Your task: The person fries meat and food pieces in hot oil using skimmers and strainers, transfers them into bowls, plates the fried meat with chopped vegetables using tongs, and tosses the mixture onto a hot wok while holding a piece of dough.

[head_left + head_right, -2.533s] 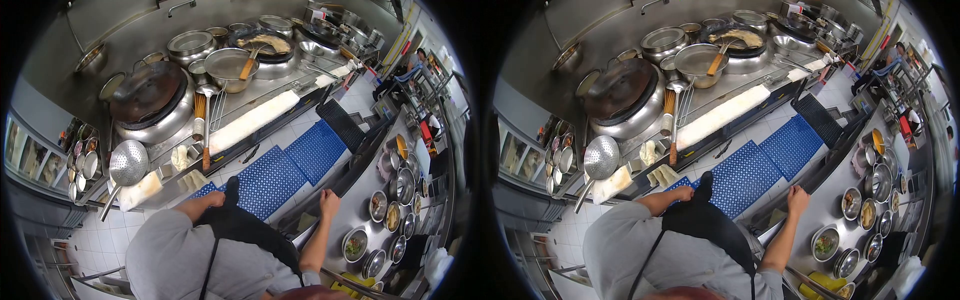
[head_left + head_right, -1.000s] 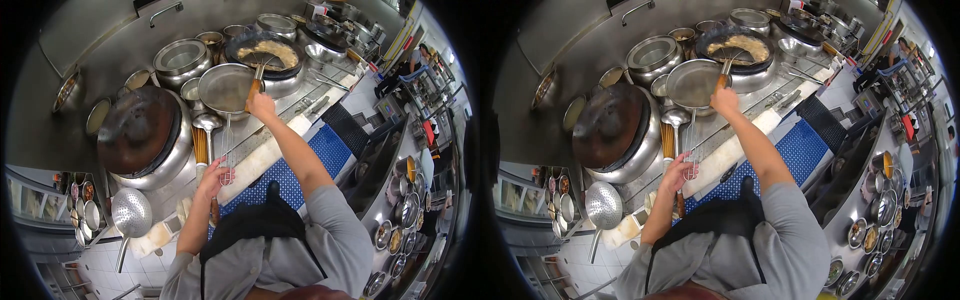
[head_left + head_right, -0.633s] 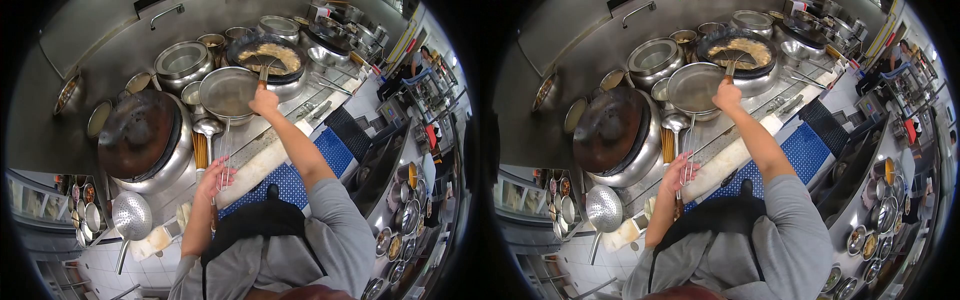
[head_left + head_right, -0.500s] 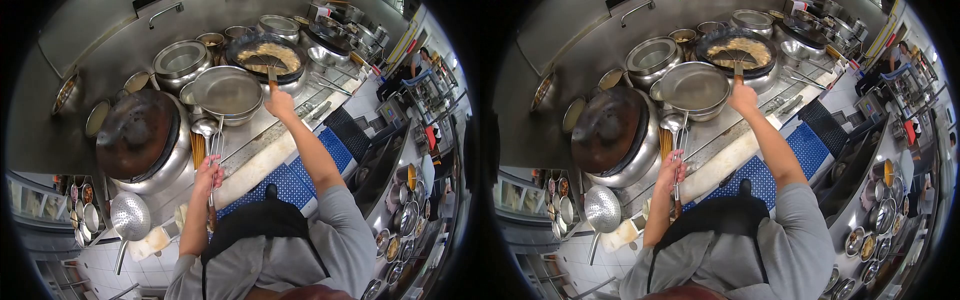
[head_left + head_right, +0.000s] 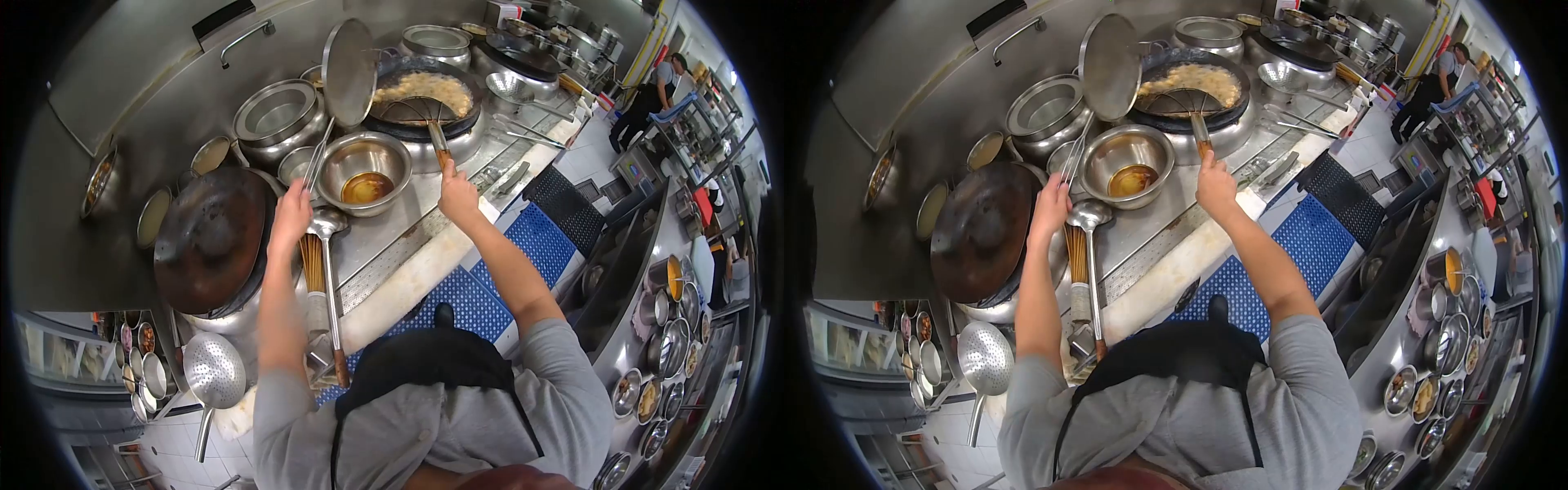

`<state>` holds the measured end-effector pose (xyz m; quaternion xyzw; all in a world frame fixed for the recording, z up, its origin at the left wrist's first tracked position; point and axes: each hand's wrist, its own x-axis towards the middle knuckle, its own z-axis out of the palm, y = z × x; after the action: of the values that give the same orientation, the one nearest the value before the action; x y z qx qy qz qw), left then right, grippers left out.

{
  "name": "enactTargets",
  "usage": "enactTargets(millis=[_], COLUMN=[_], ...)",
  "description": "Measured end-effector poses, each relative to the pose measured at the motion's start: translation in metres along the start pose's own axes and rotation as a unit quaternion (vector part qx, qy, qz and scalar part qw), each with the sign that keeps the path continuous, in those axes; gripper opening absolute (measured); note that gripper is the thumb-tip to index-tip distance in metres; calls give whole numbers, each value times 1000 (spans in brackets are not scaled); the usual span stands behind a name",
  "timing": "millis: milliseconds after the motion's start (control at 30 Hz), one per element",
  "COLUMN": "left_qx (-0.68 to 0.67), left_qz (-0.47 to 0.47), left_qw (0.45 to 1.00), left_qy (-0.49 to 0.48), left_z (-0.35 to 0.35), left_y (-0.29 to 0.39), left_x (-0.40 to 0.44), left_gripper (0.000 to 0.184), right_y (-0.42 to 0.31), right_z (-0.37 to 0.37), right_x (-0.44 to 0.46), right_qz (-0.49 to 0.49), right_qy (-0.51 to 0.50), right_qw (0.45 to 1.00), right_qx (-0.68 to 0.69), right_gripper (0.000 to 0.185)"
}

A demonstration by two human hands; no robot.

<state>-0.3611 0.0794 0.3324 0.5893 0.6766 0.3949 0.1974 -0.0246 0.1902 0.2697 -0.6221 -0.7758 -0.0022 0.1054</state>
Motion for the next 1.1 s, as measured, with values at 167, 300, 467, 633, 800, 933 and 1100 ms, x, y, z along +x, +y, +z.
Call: enactTargets(millis=[167, 300, 467, 633, 800, 933, 1100], left_qx=[150, 188, 275, 381, 438, 398, 244], left_qz=[155, 190, 199, 270, 298, 282, 184], left_qw=[977, 964, 938, 880, 837, 860, 942], left_qy=[7, 7, -76, -89, -136, -147, -140], left_z=[12, 17, -12, -20, -21, -2, 21], left_y=[5, 6, 36, 51, 71, 51, 21], left_x=[72, 110, 141, 172, 193, 203, 192], left_gripper=[21, 26, 24, 20, 12, 15, 15], right_y=[9, 11, 21, 28, 30, 28, 21], right_z=[11, 2, -3, 2, 3, 0, -20], right_x=[0, -6, -5, -4, -2, -2, 0], right_qz=[15, 14, 26, 16, 15, 16, 24], right_qy=[34, 20, -11, -4, -2, -2, -15], right_qw=[999, 999, 998, 997, 997, 997, 996], right_qx=[11, 26, 61, 75, 73, 80, 87], right_gripper=[88, 84, 83, 83, 85, 87, 89])
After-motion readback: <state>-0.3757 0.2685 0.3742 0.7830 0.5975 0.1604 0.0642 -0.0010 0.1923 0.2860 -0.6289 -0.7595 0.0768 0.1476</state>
